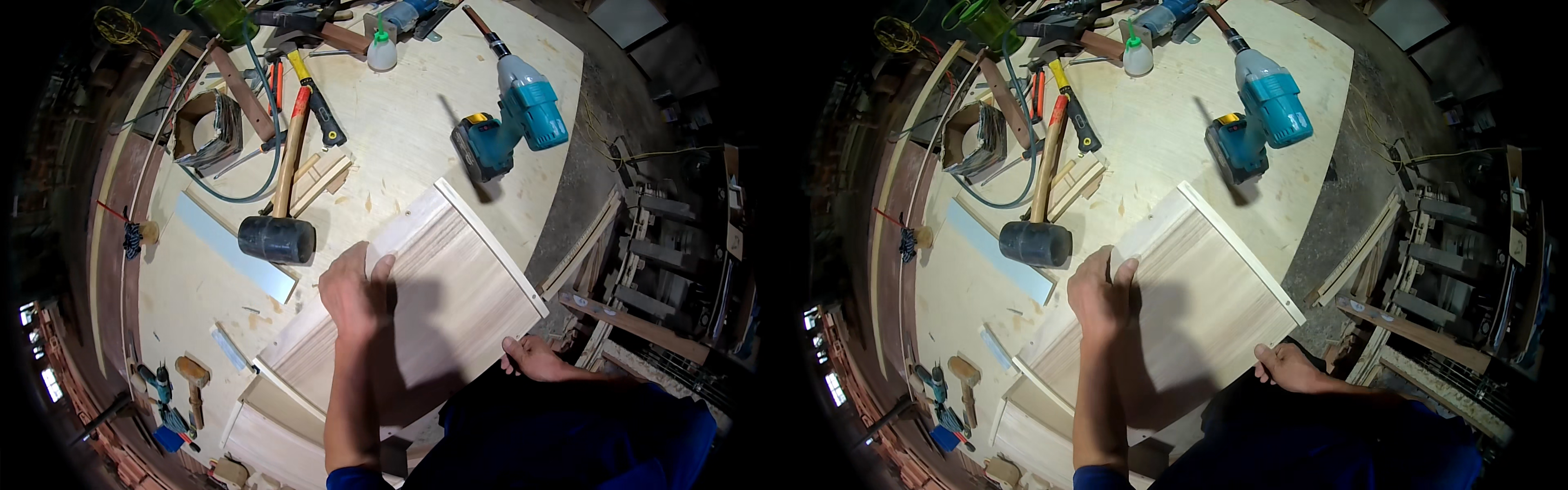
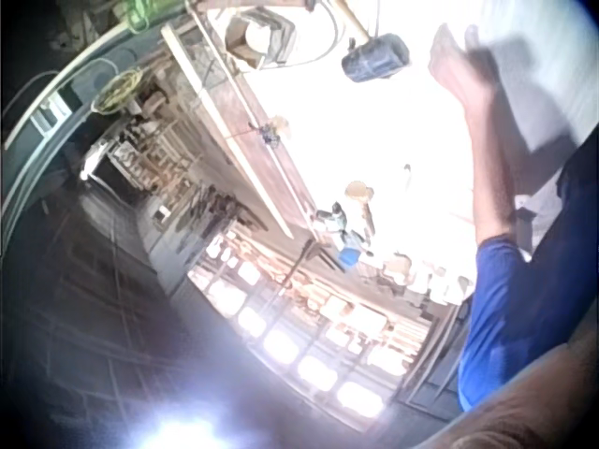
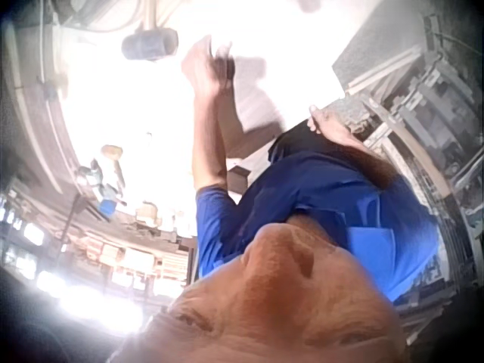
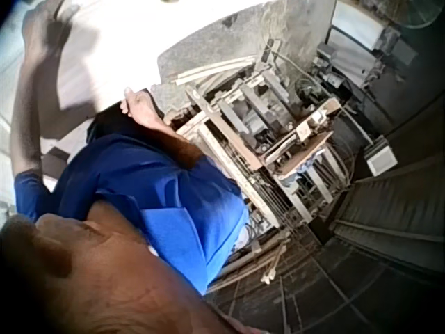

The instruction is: The person aligns wooden panels, selects metal hardware from a box, uses a power drill to attach the hardware to the wood, and slides the finished drawers into a large cabinet structure.

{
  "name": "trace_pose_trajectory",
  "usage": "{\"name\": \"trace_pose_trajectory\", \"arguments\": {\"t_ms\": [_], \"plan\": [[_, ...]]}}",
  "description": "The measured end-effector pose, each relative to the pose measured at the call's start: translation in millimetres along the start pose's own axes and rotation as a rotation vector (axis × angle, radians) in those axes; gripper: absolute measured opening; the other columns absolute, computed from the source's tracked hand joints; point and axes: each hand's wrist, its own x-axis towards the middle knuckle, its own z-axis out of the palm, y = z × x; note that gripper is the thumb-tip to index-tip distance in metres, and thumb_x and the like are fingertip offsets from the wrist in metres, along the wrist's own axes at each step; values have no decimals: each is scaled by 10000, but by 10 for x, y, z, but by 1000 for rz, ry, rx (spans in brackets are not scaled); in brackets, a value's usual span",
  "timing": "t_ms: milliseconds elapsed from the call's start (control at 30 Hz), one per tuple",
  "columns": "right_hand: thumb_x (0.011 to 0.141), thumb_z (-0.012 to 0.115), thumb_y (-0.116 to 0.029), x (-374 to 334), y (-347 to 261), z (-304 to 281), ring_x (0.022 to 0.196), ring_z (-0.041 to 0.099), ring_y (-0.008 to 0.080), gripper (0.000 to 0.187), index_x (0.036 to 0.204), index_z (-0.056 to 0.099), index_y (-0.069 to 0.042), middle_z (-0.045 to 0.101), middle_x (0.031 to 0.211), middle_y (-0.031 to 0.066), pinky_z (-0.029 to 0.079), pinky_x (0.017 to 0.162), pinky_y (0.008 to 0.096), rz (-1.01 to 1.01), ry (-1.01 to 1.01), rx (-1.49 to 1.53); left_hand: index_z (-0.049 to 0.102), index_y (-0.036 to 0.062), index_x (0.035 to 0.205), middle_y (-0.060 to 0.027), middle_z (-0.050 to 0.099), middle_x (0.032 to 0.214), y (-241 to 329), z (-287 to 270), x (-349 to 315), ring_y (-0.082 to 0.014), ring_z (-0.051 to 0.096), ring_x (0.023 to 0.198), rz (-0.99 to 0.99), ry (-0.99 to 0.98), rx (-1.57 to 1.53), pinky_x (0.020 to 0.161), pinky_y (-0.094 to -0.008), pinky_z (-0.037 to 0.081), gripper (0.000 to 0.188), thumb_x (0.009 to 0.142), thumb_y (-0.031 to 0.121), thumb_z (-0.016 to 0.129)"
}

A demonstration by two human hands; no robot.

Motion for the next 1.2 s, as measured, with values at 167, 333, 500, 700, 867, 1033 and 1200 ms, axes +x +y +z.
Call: {"name": "trace_pose_trajectory", "arguments": {"t_ms": [167,333,500,700,867,1033,1200], "plan": [[1050,470,-465,45,102,-38,709,618,140,568,786,670,-3,658,735,69,511,701,282,61,-52,147,695,32,1046,-189,686,898,-12,18,18,-399,645,802,-12,24,-84,723,-470,506,386,727,198,835],[1050,488,-373,123,210,-159,782,642,145,488,827,703,4,702,808,74,501,782,272,20,-124,39,697,60,1084,-134,695,901,40,7,15,-343,649,806,-22,-16,49,739,-432,493,424,730,245,838],[1022,510,-397,245,393,-272,1026,624,242,451,1092,669,19,682,1057,155,480,931,370,127,-199,-29,664,92,1087,-60,697,914,-35,62,25,-279,652,843,15,-1,75,764,-393,455,414,814,380,784],[1047,440,-318,381,397,-387,1195,584,334,408,1325,569,-49,614,1278,207,427,1049,452,-318,-329,-526,661,79,1098,-93,723,1045,-50,76,76,-282,677,968,-6,-59,96,844,-390,455,447,891,473,703],[1042,457,-298,390,203,-484,1206,575,323,407,1332,556,-30,600,1292,213,430,1053,443,-136,-512,-455,656,66,1101,-104,721,1071,-47,55,99,-300,676,981,-54,-120,68,873,-403,457,454,897,469,703],[1037,474,-277,387,132,-549,1217,566,311,408,1339,544,-11,586,1306,220,434,1056,434,-72,-590,-440,667,8,1079,-134,714,1076,-62,64,111,-334,652,955,-48,-116,31,856,-410,459,498,862,451,734],[1047,457,-307,386,212,-581,1200,571,317,415,1348,549,-38,586,1309,216,442,1044,441,-90,-610,-427,670,21,1081,-124,714,1095,-49,63,104,-333,653,992,-74,-132,24,892,-414,450,471,864,433,740]]}}
